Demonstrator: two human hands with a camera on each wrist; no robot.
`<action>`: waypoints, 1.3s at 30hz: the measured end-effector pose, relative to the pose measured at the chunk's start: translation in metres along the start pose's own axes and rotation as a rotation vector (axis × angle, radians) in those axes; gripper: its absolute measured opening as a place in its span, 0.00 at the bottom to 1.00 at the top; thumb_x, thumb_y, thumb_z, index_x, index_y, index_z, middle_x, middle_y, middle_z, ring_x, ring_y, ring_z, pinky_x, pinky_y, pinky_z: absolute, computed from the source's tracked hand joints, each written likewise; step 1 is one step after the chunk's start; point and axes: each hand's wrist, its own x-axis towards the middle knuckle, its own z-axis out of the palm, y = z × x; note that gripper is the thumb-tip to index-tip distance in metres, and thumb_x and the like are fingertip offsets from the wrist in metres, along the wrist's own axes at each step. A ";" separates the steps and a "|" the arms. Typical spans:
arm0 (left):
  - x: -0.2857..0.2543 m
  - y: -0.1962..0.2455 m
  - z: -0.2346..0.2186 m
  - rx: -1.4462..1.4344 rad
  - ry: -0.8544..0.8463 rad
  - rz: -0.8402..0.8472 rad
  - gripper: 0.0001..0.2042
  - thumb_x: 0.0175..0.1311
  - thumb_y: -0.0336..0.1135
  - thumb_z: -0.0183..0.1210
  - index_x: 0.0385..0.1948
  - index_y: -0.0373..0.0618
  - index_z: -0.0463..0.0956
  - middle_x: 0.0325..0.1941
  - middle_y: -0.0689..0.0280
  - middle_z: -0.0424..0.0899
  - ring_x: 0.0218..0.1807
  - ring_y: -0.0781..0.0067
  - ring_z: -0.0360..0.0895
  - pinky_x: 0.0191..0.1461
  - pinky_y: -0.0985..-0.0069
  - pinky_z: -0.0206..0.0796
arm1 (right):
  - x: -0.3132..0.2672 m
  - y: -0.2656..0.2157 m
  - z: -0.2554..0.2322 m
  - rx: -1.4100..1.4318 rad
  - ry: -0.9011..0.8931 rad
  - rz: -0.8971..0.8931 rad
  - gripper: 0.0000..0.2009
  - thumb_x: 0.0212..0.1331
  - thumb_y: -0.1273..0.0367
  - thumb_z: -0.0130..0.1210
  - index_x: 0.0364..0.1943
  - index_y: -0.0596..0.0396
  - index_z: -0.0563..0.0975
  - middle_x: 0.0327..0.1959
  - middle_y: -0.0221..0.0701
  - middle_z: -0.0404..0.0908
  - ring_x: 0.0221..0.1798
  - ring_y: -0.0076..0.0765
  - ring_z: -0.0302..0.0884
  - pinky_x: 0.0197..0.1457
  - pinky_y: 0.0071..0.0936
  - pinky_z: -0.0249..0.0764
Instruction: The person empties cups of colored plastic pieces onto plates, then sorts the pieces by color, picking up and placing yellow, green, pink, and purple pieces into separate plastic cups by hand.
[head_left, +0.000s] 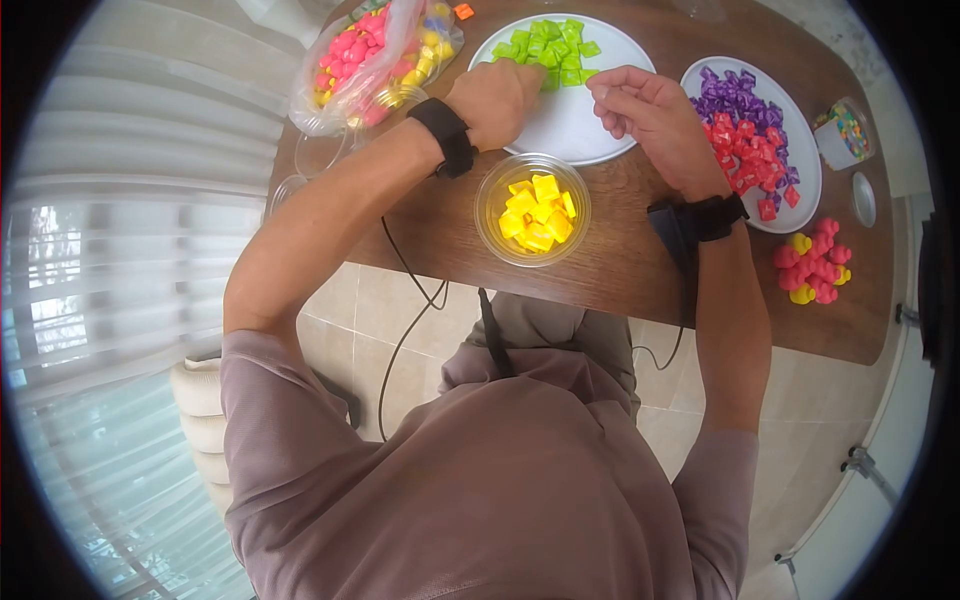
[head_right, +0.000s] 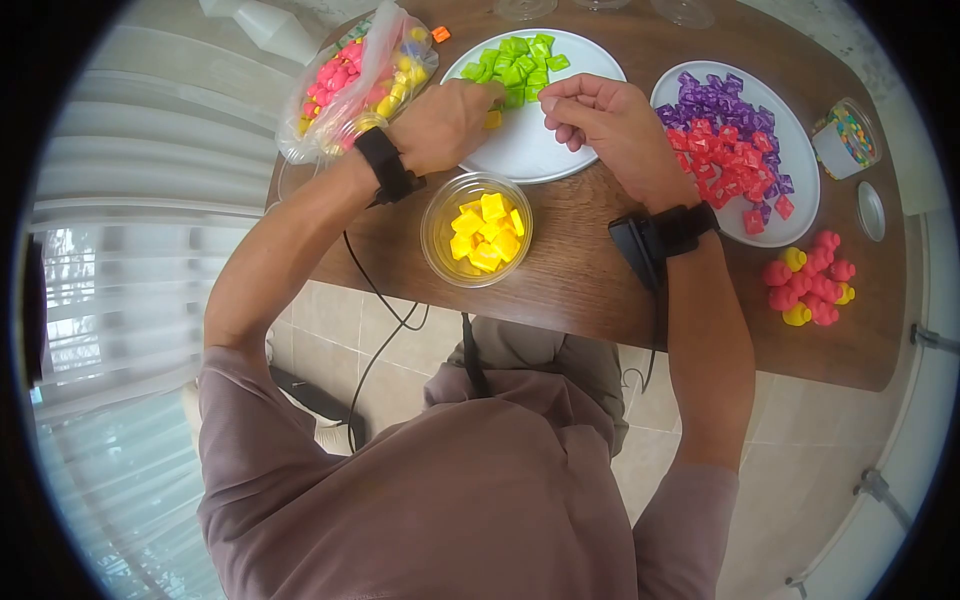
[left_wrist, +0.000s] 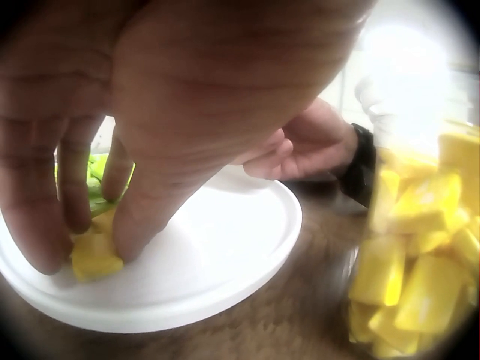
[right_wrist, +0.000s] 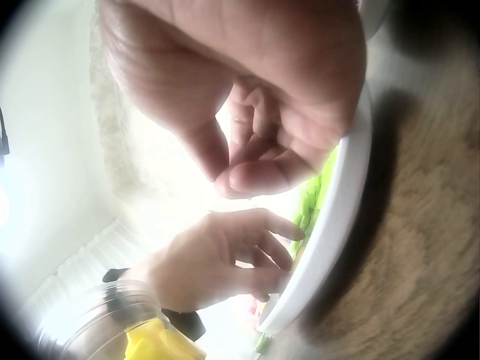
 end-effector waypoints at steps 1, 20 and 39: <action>0.001 -0.002 0.001 -0.001 0.000 0.001 0.10 0.63 0.33 0.61 0.41 0.38 0.80 0.37 0.47 0.87 0.41 0.43 0.85 0.46 0.53 0.77 | 0.000 0.000 -0.001 0.004 -0.004 -0.005 0.10 0.69 0.70 0.59 0.48 0.60 0.83 0.34 0.27 0.84 0.34 0.17 0.76 0.39 0.17 0.73; -0.011 -0.007 -0.058 -0.050 0.008 0.008 0.16 0.54 0.29 0.66 0.44 0.35 0.77 0.40 0.51 0.85 0.41 0.53 0.85 0.47 0.63 0.76 | -0.002 -0.003 0.003 -0.006 0.008 0.016 0.10 0.68 0.69 0.60 0.48 0.60 0.83 0.34 0.26 0.83 0.34 0.17 0.75 0.39 0.17 0.71; -0.105 0.050 -0.094 -0.677 -0.144 -0.084 0.13 0.60 0.26 0.67 0.46 0.41 0.77 0.42 0.68 0.83 0.42 0.78 0.81 0.44 0.78 0.74 | -0.002 -0.001 0.001 -0.015 0.017 0.017 0.11 0.67 0.69 0.60 0.48 0.61 0.82 0.34 0.26 0.83 0.35 0.17 0.75 0.40 0.16 0.70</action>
